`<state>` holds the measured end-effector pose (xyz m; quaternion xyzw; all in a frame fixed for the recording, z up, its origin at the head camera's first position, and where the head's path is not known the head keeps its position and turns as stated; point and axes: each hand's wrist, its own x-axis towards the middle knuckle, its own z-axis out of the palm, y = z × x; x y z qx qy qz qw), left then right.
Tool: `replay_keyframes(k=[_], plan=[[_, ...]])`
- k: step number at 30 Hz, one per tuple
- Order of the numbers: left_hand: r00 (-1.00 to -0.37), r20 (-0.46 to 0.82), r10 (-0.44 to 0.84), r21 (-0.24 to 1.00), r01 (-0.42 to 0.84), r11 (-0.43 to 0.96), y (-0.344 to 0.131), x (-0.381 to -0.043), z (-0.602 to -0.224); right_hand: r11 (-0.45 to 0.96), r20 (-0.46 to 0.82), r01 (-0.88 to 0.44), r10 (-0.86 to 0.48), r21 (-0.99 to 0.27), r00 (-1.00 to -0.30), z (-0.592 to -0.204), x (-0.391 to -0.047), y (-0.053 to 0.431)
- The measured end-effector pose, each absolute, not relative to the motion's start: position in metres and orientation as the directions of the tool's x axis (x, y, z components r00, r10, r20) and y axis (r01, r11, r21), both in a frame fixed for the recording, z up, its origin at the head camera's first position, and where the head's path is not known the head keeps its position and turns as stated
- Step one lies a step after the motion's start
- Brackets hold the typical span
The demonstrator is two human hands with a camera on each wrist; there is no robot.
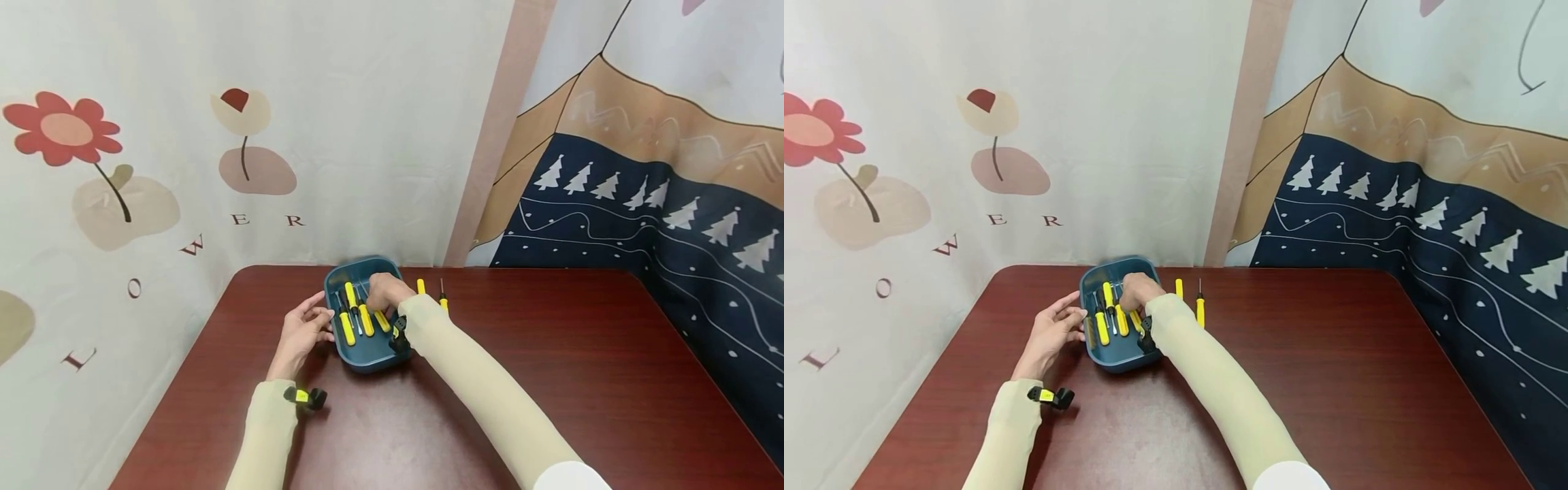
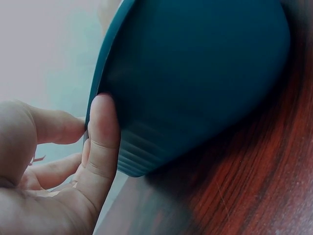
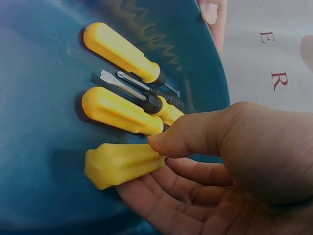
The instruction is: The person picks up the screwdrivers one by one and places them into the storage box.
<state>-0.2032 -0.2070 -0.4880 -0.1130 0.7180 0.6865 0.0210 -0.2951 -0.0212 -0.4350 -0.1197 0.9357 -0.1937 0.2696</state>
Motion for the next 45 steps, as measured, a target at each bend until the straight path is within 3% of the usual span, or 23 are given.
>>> replay_keyframes(k=[16,35,45], plan=[[-0.975,-0.182,-0.124,0.983,-0.185,0.015,-0.206,-0.201,-0.485,0.882,-0.532,-0.027,-0.308,-0.470,-0.789,-0.443,-0.301,-0.025],[-0.976,-0.174,-0.128,0.984,-0.177,0.009,-0.204,-0.199,-0.483,0.880,-0.545,-0.021,-0.313,-0.475,-0.777,-0.441,-0.299,-0.019],[-0.974,-0.186,-0.131,0.982,-0.190,0.020,-0.206,-0.202,-0.486,0.892,-0.528,-0.099,-0.347,-0.441,-0.775,-0.427,-0.296,-0.014]])
